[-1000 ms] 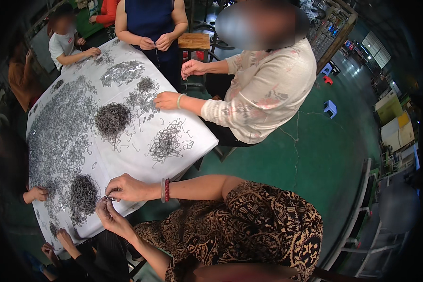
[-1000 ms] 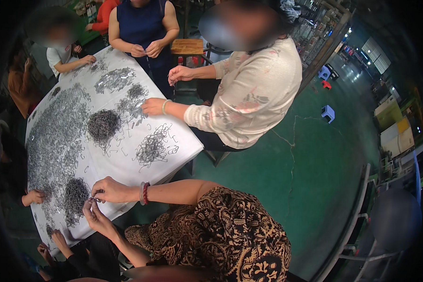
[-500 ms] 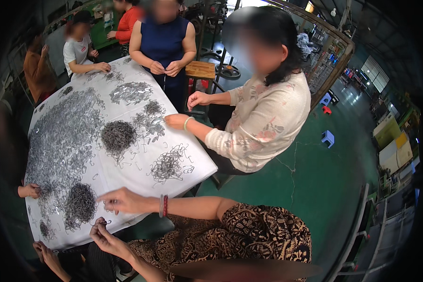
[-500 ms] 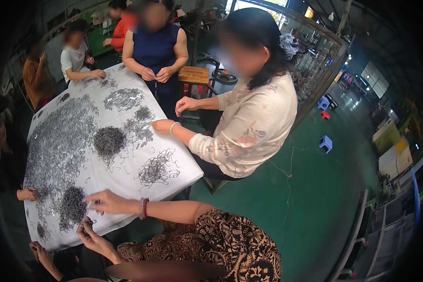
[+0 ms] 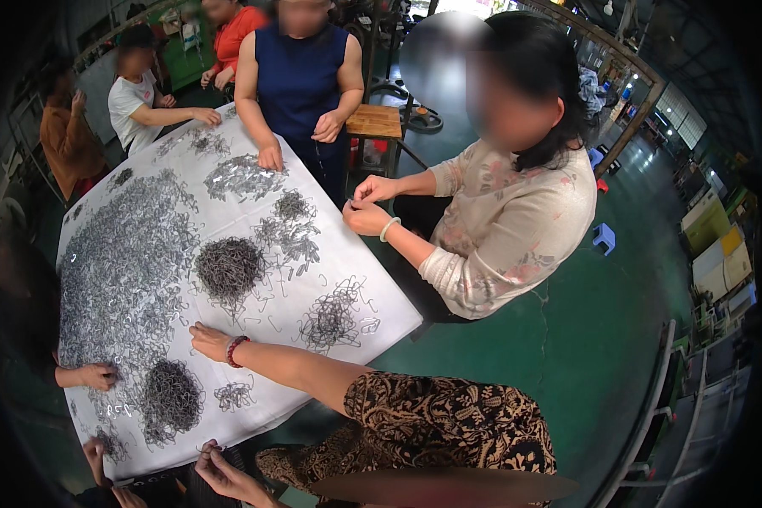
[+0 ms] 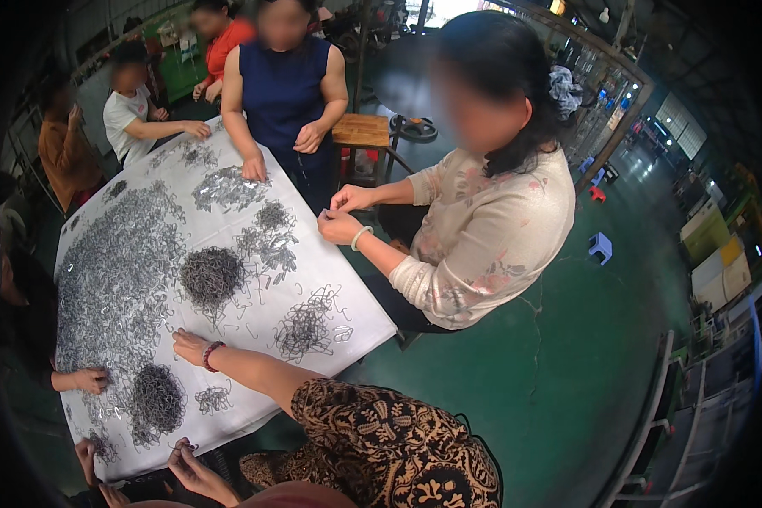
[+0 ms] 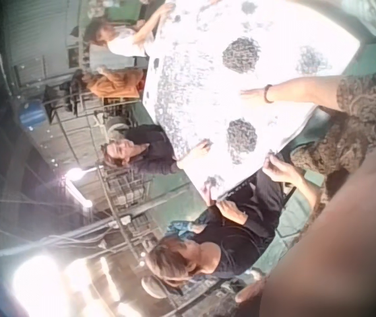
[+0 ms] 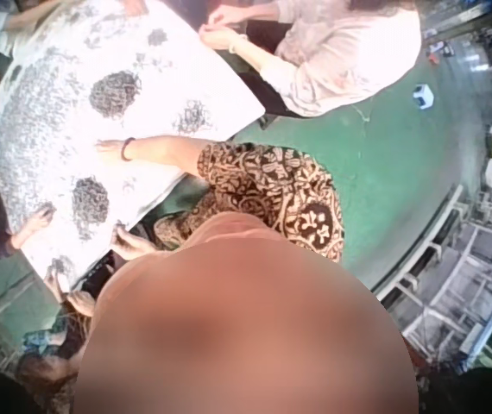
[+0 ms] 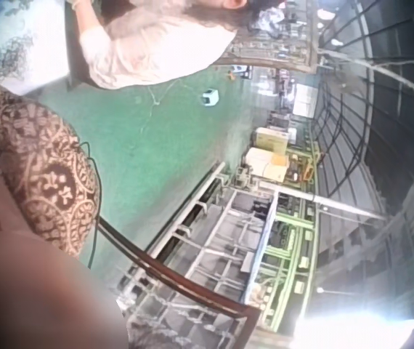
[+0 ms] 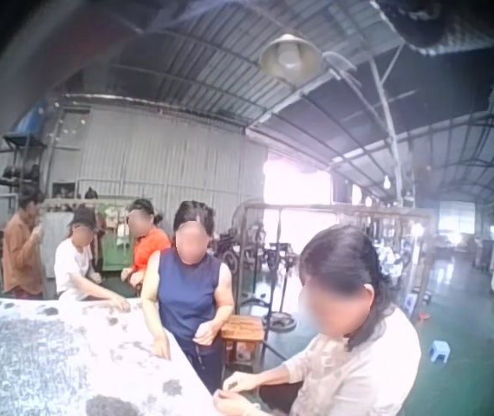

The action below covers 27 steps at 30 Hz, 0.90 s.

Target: The person sits at a table with several others and repeatedly picks up small metal hooks and S-shaped clips, linking them together by hand. The assembled chains are then hung on a nearby metal rack. The process is repetitive and involves manual dexterity to connect the small components.

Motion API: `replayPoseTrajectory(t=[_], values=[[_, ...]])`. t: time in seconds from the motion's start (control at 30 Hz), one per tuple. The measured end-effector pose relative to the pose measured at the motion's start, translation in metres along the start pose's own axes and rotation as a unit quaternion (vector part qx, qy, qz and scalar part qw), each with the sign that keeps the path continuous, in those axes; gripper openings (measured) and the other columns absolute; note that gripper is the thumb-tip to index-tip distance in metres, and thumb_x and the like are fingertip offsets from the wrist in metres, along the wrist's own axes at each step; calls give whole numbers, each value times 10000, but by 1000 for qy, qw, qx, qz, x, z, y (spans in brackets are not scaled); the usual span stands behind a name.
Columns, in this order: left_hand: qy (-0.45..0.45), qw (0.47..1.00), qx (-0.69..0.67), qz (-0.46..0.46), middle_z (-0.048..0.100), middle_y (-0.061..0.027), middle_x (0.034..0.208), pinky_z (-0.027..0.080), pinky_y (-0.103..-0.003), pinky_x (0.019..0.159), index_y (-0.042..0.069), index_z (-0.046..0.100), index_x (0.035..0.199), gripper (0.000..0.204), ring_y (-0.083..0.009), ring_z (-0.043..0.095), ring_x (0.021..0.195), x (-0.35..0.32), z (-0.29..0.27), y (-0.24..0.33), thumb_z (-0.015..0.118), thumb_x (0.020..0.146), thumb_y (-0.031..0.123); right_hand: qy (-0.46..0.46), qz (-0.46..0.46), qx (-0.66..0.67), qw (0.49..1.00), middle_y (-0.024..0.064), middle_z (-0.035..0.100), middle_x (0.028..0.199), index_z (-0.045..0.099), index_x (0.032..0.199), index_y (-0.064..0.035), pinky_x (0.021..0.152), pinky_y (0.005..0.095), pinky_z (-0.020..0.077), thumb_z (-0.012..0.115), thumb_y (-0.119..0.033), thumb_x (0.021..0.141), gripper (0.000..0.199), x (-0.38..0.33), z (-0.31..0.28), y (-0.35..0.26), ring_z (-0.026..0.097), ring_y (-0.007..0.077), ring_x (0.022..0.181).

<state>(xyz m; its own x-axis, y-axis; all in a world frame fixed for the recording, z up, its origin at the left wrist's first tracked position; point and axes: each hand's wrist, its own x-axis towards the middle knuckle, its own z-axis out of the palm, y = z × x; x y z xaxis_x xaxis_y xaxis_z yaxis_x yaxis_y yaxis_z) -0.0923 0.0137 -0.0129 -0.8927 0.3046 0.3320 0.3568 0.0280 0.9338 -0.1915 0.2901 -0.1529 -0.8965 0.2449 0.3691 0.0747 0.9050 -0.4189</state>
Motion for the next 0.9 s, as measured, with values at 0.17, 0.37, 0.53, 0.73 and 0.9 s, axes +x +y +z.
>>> replayPoseTrajectory(t=[0.17, 0.37, 0.53, 0.73, 0.9], values=[[-29, 998, 41, 40, 622, -121, 1022, 472, -309, 905, -52, 548, 1033, 126, -174, 582, 979, -8, -3, 7, 491, 994, 54, -13, -9, 55, 998, 233, 534, 1038, 586, 915, 63, 936, 430, 457, 531, 4, 793, 145, -2, -1, 1, 504, 377, 1080], [-14, 998, 22, 54, 619, -145, 1026, 485, -325, 892, -70, 543, 1008, 99, -200, 591, 951, -25, 1, 43, 466, 977, -17, 37, -15, 4, 999, 218, 577, 1048, 606, 966, 17, 912, 446, 462, 562, -44, 797, 184, 8, 2, 0, 542, 356, 1048], [17, 992, 92, 90, 662, -167, 968, 514, -345, 813, -55, 581, 995, 130, -250, 634, 891, -48, 0, 59, 526, 884, -93, -68, -67, 36, 995, 207, 637, 804, 615, 735, 17, 710, 446, 490, 485, -169, 876, 267, 9, 5, 17, 607, 312, 786], [37, 985, 53, 160, 677, -156, 911, 524, -331, 750, -30, 581, 916, 162, -255, 648, 867, -58, -14, 65, 604, 803, -144, -29, -67, 79, 994, 240, 653, 972, 650, 979, 17, 853, 438, 491, 478, 19, 847, 216, 28, -23, 12, 620, 392, 925], [69, 985, 19, 158, 685, -129, 894, 528, -309, 730, -15, 577, 887, 144, -234, 651, 860, -50, -25, 63, 653, 802, -103, 52, 95, 170, 980, 229, 667, 916, 694, 1044, -38, 868, 432, 494, 528, -20, 839, 264, 31, -61, 7, 641, 374, 923]])
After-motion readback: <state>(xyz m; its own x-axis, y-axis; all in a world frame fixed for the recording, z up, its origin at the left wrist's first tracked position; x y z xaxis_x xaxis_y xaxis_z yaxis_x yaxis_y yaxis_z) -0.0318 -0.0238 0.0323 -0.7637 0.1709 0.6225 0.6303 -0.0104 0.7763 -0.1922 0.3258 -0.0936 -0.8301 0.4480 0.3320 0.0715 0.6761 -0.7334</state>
